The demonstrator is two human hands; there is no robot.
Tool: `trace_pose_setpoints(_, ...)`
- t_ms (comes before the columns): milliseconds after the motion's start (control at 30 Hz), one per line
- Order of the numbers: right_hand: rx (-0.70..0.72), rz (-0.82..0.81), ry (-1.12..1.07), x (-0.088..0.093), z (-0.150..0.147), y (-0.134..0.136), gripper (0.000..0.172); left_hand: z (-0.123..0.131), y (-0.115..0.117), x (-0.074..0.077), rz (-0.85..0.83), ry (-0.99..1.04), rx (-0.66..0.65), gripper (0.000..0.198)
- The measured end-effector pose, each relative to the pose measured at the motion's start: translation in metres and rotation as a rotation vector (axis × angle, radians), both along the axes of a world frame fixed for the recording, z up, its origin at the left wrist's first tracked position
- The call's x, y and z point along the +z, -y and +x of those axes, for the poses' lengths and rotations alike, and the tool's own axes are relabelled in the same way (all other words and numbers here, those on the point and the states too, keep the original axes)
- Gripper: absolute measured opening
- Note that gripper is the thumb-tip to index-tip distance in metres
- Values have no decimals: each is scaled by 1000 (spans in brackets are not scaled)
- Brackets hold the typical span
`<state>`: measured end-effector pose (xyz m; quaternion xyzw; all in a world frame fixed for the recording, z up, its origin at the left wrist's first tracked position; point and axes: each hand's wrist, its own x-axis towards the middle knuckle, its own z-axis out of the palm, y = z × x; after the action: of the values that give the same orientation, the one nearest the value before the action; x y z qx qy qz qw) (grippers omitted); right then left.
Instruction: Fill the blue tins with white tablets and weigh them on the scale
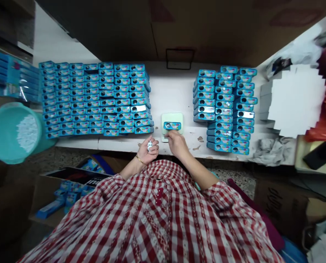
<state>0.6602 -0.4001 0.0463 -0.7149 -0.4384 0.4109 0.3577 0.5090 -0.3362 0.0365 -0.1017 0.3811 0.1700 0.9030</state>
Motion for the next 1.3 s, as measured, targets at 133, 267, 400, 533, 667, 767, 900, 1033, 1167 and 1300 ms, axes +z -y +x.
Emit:
trace_pose_setpoints(133, 336, -50, 574, 19, 17, -35, 31, -9, -5, 0, -6, 23, 60, 32)
trace_pose_setpoints(267, 472, -129, 798, 11, 16, -49, 31, -19, -4, -2, -22, 7, 80, 32)
trace_pose_setpoints(400, 409, -40, 753, 0, 22, -48, 29, -25, -3, -4, -45, 0, 86, 29)
trace_pose_setpoints(533, 228, 102, 614, 4, 31, -36, 28, -26, -4, -4, -67, 20, 78, 28)
trace_pose_setpoints(667, 33, 83, 206, 4, 9, -8, 21, -26, -1, 2, -35, 61, -8, 28)
trace_pose_setpoints(767, -150, -117, -498, -10, -27, 11, 28, -24, 7, 3, 59, 81, -160, 27)
trace_pose_setpoints(900, -387, -307, -1154, -30, -62, 21, 36, -19, 22, -1, 248, -33, -306, 25)
trace_pose_setpoints(1033, -414, -387, -1357, -38, -68, 21, 42, -17, 31, -8, 348, -159, -296, 25)
trace_pose_setpoints(1167, -442, -338, -1340, -40, -65, 24, 30, -18, 29, -13, 266, -128, -246, 24)
trace_pose_setpoints(1300, -411, -333, -1251, -41, -62, 29, 16, -18, 24, -16, 87, -69, -214, 25)
